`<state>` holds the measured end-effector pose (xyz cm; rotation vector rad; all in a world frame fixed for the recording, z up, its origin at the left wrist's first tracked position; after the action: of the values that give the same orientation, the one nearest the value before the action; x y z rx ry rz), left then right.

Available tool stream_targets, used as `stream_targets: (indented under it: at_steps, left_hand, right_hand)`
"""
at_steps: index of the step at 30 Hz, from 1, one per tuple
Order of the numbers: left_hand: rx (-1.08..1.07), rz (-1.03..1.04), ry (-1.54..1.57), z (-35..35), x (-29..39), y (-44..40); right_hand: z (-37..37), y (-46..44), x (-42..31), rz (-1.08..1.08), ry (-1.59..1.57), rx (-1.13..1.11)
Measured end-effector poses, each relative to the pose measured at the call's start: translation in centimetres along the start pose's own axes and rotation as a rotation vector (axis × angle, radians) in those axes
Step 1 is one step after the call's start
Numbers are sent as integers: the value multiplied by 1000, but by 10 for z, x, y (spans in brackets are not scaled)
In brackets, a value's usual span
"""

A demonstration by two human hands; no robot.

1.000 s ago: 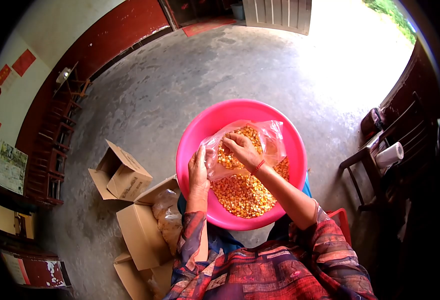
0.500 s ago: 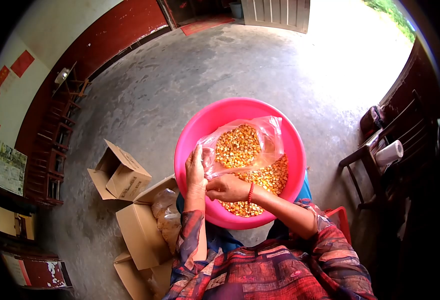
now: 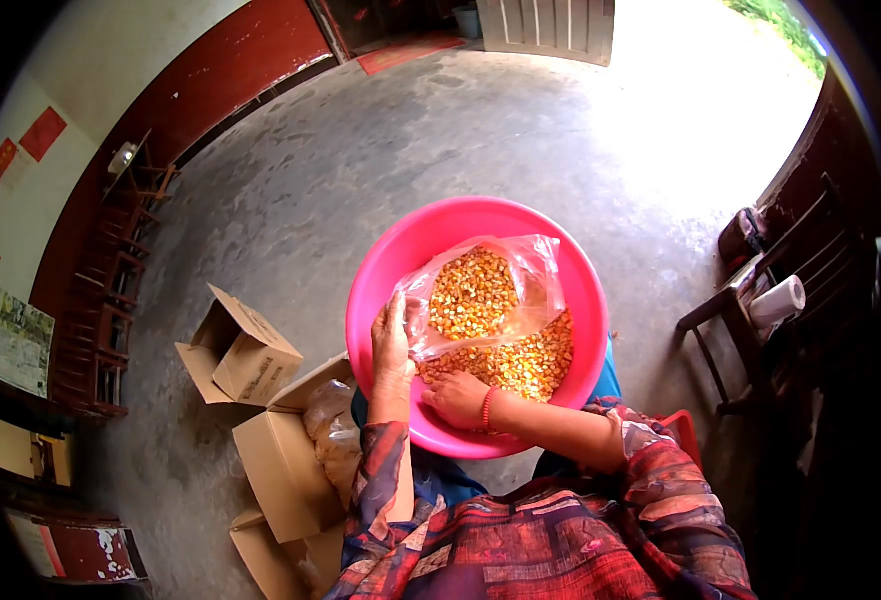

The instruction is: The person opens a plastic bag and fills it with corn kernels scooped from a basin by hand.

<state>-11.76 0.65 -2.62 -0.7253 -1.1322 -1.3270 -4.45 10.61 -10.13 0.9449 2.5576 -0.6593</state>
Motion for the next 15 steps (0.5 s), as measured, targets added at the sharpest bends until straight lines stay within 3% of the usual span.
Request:
stream_targets:
  at_steps: [1,3,10,12,13,15]
  left_hand:
    - [23,8,-7,0,-1,0]
    - [50,13,-15,2,-2,1]
    - [57,-13,2,3,0,2]
    - [67,-26,7,2,1,3]
    - [52,-32,17,3,3,5]
    - [36,-39,27,4,4,6]
  right_hand:
    - [-6,0,-2,-2,-2,-1]
    - [-19,3,-7,138,-50,-257]
    - [-26,0,-5,123,-204,-266]
    - [-22,-3,-1,117,-708,-107]
    - [-24,-4,-1,117,-709,-108]
    - [-36,-6,0,639,-1266,-243]
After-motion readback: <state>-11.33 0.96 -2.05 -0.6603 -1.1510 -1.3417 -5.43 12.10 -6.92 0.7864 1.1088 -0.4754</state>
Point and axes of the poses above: each hand's wrist, its own y-axis away from the middle knuckle, its own z-axis out of the palm, x = y × z, the point moved 1 cm from there along -y, towards the middle knuckle, and after that the axes turned 6 degrees about x, right-handed, at the moved point
